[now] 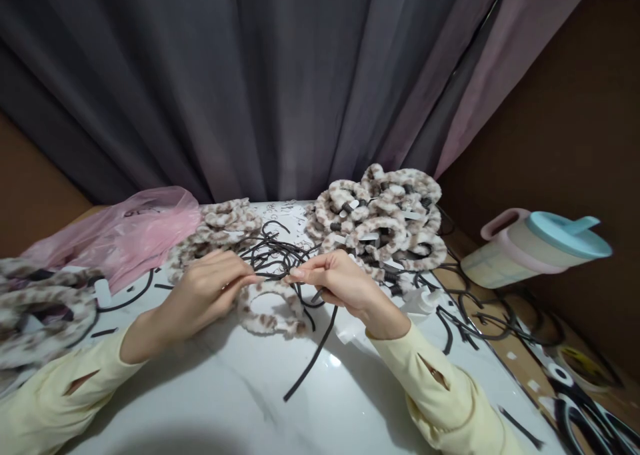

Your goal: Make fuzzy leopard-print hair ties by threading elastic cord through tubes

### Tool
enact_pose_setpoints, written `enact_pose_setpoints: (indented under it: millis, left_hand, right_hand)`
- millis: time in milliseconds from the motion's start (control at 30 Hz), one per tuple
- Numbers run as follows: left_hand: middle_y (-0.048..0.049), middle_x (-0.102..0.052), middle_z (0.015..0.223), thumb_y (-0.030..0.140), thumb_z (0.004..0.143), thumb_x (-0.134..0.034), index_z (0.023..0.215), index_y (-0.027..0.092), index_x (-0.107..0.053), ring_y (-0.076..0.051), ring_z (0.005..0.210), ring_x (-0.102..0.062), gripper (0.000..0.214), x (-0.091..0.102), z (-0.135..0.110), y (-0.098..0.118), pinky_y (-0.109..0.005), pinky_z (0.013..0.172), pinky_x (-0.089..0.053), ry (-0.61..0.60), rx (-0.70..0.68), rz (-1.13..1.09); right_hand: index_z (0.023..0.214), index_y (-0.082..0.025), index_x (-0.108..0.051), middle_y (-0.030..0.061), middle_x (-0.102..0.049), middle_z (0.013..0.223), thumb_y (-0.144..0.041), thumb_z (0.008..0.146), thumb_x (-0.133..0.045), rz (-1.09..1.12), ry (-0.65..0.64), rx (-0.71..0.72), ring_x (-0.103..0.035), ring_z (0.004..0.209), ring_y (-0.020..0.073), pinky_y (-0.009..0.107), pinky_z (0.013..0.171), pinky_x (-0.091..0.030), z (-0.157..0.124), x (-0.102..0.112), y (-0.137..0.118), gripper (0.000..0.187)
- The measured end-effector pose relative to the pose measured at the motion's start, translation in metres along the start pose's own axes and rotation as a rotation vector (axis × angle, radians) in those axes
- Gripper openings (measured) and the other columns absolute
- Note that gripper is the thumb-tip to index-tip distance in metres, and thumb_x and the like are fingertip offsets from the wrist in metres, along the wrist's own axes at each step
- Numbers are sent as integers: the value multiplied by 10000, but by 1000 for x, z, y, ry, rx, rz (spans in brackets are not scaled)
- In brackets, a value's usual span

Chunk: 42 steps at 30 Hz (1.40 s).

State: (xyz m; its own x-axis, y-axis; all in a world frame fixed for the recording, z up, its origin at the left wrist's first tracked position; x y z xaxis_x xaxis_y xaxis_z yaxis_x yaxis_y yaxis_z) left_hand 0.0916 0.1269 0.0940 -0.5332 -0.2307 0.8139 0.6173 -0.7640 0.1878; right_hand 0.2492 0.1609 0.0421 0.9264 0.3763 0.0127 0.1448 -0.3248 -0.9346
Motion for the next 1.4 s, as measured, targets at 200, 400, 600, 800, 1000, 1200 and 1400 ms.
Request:
enact_pose_setpoints:
  millis: [200,400,600,800,1000,1200,1400]
  left_hand:
    - [-28,-619,666,228,930,-434,681,164,-587,-181,649,-548,299,-48,-16,3,-304,648,-352,-438,26,77]
    - [-32,-610,669,471,874,-493,712,157,-613,-191,692,-580,372,-65,-27,6,-283,658,-373,-549,9,52]
    - [-42,-645,823,502,689,-684,794,152,-603,-233,811,-609,374,-71,-28,13,-310,707,-418,-504,-69,6]
    - [-46,-645,839,402,747,-691,782,157,-574,-230,817,-615,273,-83,-33,9,-295,689,-425,-508,-38,-23]
    - [-10,-647,789,273,928,-447,872,169,-565,-141,682,-609,167,-68,-20,-2,-208,598,-408,-570,141,-326]
    - [27,-638,704,493,797,-608,984,186,-602,-105,585,-576,360,-17,0,0,-178,539,-397,-339,148,-402]
    - [17,-650,706,283,894,-540,884,159,-611,-74,582,-585,143,3,-2,17,-164,580,-429,-89,3,-343]
  right_hand:
    - [703,-93,-686,44,-687,614,-338,615,-783,-46,-4,37,-183,317,-20,181,298,-83,3,5,-2,277]
    - [700,-117,-592,65,-717,751,-403,741,-680,-51,-92,37,-190,280,-21,180,266,-104,-6,-8,-4,302]
    - [697,-121,-581,46,-699,764,-432,794,-622,-41,-151,7,-293,251,-10,182,259,-189,-19,-18,-10,328]
    - [936,-116,-666,54,-707,747,-441,808,-604,-88,-247,68,-362,257,13,179,260,-211,-25,-25,-13,355]
    - [925,-89,-677,65,-713,665,-387,803,-622,5,-285,53,-196,253,-10,164,259,-105,-30,-30,-13,327]
    - [1073,-71,-663,-24,-564,387,-371,863,-535,155,-408,-150,-186,194,12,180,258,-38,-35,-39,-6,388]
    - [957,-86,-711,-24,-501,332,-371,832,-532,252,-465,-148,-157,204,18,207,272,-16,-42,-45,-11,359]
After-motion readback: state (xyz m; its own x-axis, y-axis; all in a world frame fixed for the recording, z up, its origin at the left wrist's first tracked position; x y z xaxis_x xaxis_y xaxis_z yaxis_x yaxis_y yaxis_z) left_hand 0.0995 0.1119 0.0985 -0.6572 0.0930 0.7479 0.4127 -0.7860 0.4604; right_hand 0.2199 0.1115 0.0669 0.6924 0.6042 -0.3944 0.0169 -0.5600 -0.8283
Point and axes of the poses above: each hand's wrist, its own z-axis towards the middle knuckle, its own x-axis out of the back of the hand, y = z × x, the point moved 7 cm from there along z, towards the middle knuckle
